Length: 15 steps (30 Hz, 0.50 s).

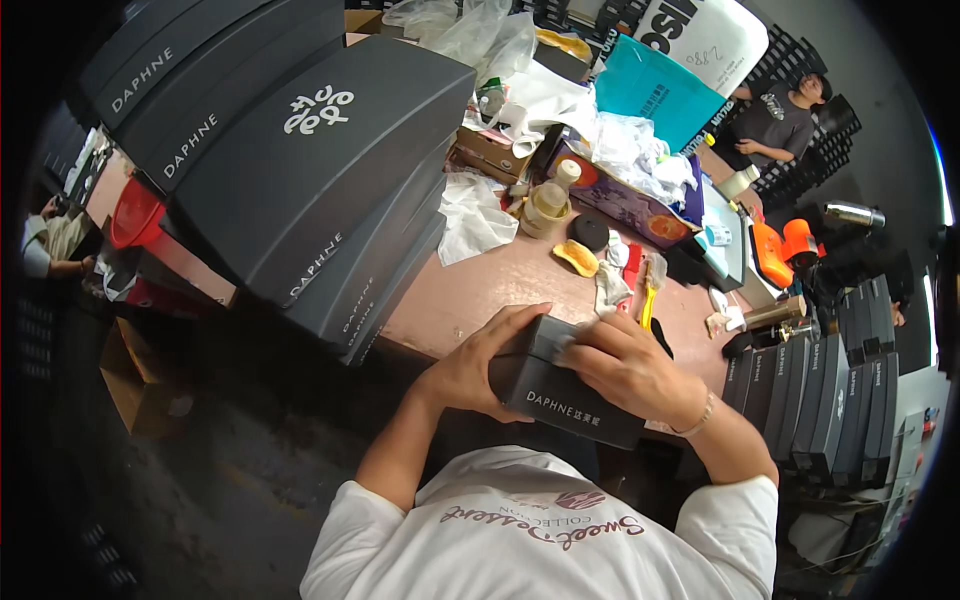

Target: Organizing shoe boxes and applying a cleaning or adhesive solution to a box on a workbench.

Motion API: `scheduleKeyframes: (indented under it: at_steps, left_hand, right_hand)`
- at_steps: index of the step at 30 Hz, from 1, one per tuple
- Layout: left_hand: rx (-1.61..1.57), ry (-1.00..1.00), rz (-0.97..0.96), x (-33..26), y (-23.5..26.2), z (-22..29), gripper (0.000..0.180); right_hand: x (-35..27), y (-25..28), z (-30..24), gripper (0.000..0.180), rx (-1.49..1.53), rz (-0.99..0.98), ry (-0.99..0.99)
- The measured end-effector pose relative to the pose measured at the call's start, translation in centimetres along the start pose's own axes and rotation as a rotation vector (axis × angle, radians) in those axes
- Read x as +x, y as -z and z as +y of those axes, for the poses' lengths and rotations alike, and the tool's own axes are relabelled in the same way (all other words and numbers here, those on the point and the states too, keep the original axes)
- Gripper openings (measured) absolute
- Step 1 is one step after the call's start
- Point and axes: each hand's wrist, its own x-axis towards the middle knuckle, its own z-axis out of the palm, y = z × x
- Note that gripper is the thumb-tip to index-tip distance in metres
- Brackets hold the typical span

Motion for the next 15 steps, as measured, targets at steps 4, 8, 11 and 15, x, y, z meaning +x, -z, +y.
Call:
scheduleKeyframes:
  at_steps: [4, 8, 11, 15]
  left_hand:
    - [-0.007, 0.018, -0.012, 0.2, -0.2, 0.2, 0.119]
    - [0.054, 0.01, -0.016, 0.4, -0.3, 0.6, 0.117]
    - [0.096, -0.003, -0.01, 0.4, -0.3, 0.9, 0.116]
    - [0.082, 0.009, -0.007, 0.0, -0.1, 0.7, 0.116]
  right_hand:
    - [-4.1, 1.4, 0.1, 0.022, -0.016, -0.025, -0.066]
    - [-0.3, 0.0, -0.2, 0.024, 0.005, 0.043, 0.018]
    - [1.6, -0.7, -0.4, 0.025, 0.034, 0.068, 0.105]
    - [-2.9, 0.2, 0.1, 0.026, 0.016, -0.003, 0.017]
